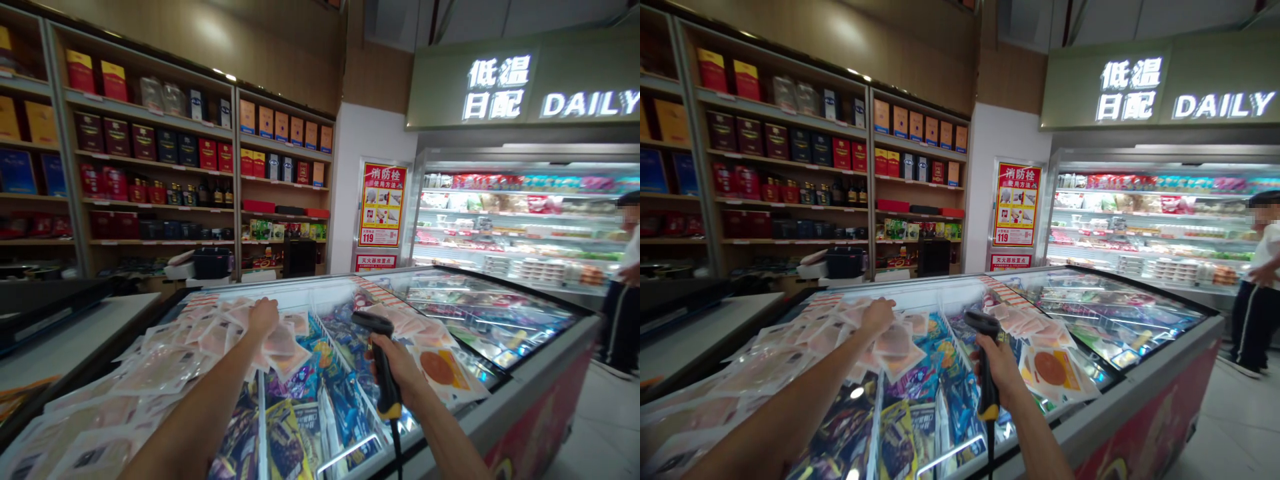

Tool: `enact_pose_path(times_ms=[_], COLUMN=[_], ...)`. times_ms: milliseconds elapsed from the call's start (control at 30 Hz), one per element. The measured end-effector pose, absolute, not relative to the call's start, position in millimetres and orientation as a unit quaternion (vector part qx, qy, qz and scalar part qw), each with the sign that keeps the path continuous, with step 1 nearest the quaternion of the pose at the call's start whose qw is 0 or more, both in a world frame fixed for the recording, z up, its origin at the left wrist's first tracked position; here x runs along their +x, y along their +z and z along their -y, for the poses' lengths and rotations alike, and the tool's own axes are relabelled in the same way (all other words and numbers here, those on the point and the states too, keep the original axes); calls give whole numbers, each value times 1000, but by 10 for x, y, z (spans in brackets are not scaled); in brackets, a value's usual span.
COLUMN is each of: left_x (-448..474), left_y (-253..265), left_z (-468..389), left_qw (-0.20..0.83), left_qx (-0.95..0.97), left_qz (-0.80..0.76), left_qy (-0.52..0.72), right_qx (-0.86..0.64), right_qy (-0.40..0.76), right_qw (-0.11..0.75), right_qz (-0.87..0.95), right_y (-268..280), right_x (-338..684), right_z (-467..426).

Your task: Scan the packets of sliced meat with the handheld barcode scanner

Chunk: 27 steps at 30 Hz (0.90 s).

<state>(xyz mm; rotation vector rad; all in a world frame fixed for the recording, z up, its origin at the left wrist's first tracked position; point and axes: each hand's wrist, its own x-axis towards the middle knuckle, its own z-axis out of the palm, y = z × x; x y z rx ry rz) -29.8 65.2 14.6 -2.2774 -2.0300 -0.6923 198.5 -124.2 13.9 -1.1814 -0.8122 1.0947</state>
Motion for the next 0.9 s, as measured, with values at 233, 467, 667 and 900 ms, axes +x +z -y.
enact_pose_path(times_ms=[233, 467, 667, 900], left_x=[363, 1239, 1879, 2414], left_y=[-17, -152, -303, -342], left_z=[-340, -50, 229, 456], left_qw=[63, -65, -178, -295], left_qx=[-789, -829, -836, -812], left_qz=[576, 513, 475, 465], left_qy=[-203, -214, -209, -194], right_qx=[-547, -573, -605, -606], right_qy=[421, 375, 326, 309], right_qw=[658, 686, 701, 719], right_qz=[302, 246, 193, 142], right_y=[75, 8, -108, -178], right_x=[2390, 2876, 3262, 3523], right_z=[1319, 1506, 1722, 1879])
